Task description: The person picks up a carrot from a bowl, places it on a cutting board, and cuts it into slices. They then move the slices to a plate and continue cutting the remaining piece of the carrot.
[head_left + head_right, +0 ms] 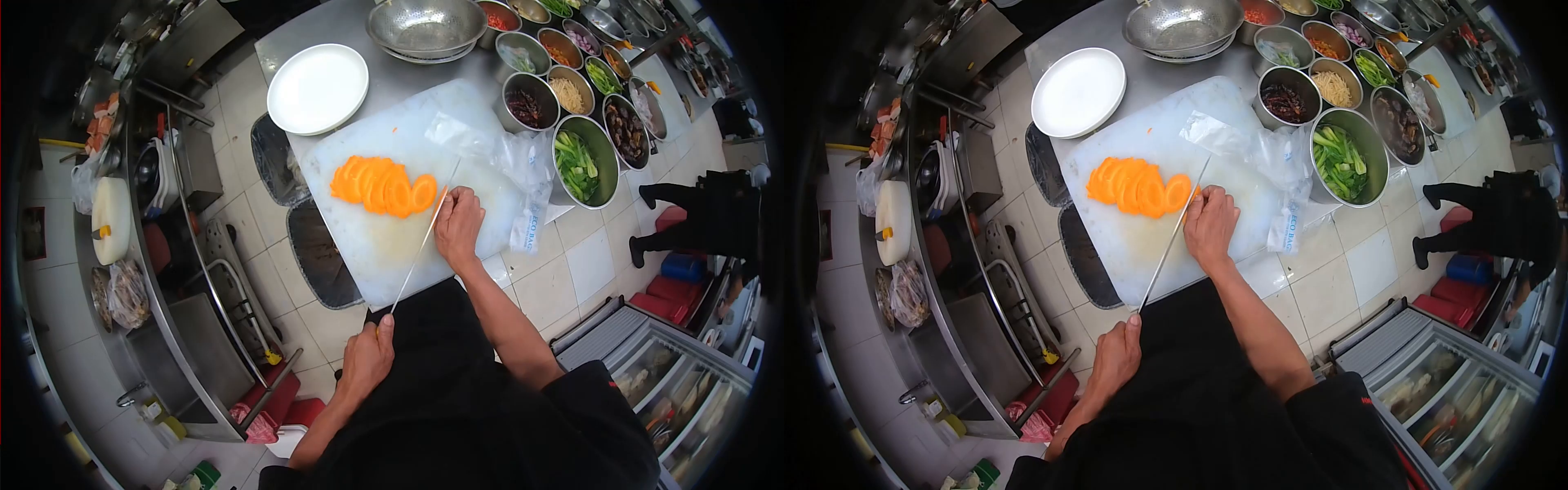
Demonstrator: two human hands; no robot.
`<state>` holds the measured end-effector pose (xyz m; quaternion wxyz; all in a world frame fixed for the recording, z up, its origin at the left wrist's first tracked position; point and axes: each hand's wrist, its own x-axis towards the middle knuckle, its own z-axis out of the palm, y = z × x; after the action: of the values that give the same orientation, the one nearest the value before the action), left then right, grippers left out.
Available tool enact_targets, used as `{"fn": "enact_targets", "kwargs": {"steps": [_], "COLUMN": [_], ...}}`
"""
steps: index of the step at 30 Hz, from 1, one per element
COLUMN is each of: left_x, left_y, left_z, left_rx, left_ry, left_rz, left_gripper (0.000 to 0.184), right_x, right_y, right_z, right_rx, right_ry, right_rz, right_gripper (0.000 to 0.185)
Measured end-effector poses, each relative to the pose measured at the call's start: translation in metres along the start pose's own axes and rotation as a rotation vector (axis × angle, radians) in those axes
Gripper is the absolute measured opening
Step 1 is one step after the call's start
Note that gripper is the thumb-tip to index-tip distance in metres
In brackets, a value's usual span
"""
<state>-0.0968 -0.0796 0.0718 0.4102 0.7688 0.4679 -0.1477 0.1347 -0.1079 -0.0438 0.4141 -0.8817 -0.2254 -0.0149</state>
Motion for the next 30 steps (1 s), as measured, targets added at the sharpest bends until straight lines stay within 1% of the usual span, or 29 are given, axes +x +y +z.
{"fn": "enact_targets", "kwargs": {"steps": [7, 9, 12, 15, 18, 25, 30], "left_x": [-0.024, -0.032, -0.02, 0.02, 0.027, -0.016, -0.04], "left_y": [-0.018, -0.012, -0.016, -0.01, 0.005, -0.011, -0.027], "left_z": [-0.007, -0.017, -0.007, 0.016, 0.005, -0.004, -0.013], "left_rx": [0.035, 0.075, 0.094, 0.07, -0.001, -0.012, 0.061], "left_ry": [-0.026, -0.085, -0.063, -0.03, -0.057, -0.049, -0.044], "left_rz": [-0.029, -0.119, -0.086, -0.049, -0.079, -0.056, -0.063], "left_gripper": [0.059, 0.06, 0.062, 0.061, 0.063, 0.061, 0.058], "right_x": [0.0, -0.001, -0.001, 0.0, 0.0, -0.001, -0.001], "right_y": [0.004, 0.004, 0.003, 0.005, 0.004, 0.003, 0.004], "right_z": [0.003, 0.002, 0.001, 0.004, 0.002, 0.002, 0.003], "right_rx": [-0.001, 0.0, -0.002, -0.016, -0.016, 0.007, -0.016], "right_ry": [-0.014, 0.005, 0.003, 0.013, -0.001, 0.012, 0.012], "right_rz": [0.005, -0.02, -0.016, -0.021, -0.009, -0.019, -0.005], "right_gripper": [0.013, 0.013, 0.013, 0.013, 0.013, 0.013, 0.013]}}
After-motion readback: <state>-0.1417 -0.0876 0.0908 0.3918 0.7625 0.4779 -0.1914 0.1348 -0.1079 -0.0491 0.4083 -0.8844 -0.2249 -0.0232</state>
